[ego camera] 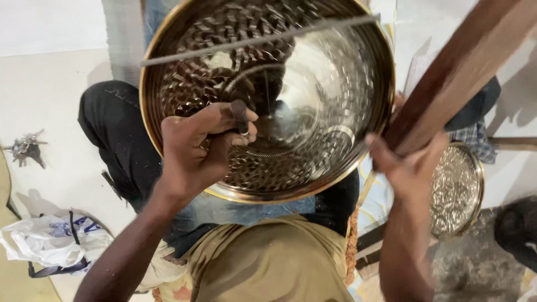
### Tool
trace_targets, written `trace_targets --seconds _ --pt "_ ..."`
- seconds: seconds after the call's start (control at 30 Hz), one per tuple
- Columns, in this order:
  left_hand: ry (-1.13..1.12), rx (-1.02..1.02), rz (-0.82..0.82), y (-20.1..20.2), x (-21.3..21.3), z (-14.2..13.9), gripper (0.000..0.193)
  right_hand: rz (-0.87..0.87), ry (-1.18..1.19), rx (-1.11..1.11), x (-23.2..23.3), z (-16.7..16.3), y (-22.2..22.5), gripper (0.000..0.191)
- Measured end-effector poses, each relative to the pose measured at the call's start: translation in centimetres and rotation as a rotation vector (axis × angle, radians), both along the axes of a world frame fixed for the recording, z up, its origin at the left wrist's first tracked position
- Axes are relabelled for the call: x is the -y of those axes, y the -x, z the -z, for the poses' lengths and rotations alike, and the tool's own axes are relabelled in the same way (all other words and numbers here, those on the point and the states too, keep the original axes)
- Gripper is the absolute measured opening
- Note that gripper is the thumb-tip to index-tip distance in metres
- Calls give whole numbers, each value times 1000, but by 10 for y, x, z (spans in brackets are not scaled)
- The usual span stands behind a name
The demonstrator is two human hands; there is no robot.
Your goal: The person hammers a metal plate with a wooden mallet while holding a chisel against the surface to create a decorative pattern. The plate is held on the lap and rotated as needed during the process.
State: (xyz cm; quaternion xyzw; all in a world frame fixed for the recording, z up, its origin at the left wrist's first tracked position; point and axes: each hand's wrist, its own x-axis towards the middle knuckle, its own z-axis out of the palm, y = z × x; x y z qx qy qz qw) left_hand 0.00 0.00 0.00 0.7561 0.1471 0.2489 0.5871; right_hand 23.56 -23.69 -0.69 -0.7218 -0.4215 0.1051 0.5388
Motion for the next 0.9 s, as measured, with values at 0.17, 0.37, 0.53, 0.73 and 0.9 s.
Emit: trace_targets --seconds 0.17,0.37,0.53,0.73,0.9 --pt "-18 -26 2 -11 23 7 35 77 177 -10 6 2 -36 48" --pt "-90 -246 67 -7 32 14 49 319 69 -139 22 12 15 44" --pt "-325 -271 190 -13 30 25 61 428 98 -381 46 12 75 29" --pt "-516 -189 253 -9 21 28 68 315 427 -207 74 0 108 28" --pt "-421 -183 187 -6 30 33 61 260 490 -222 61 -27 109 29"
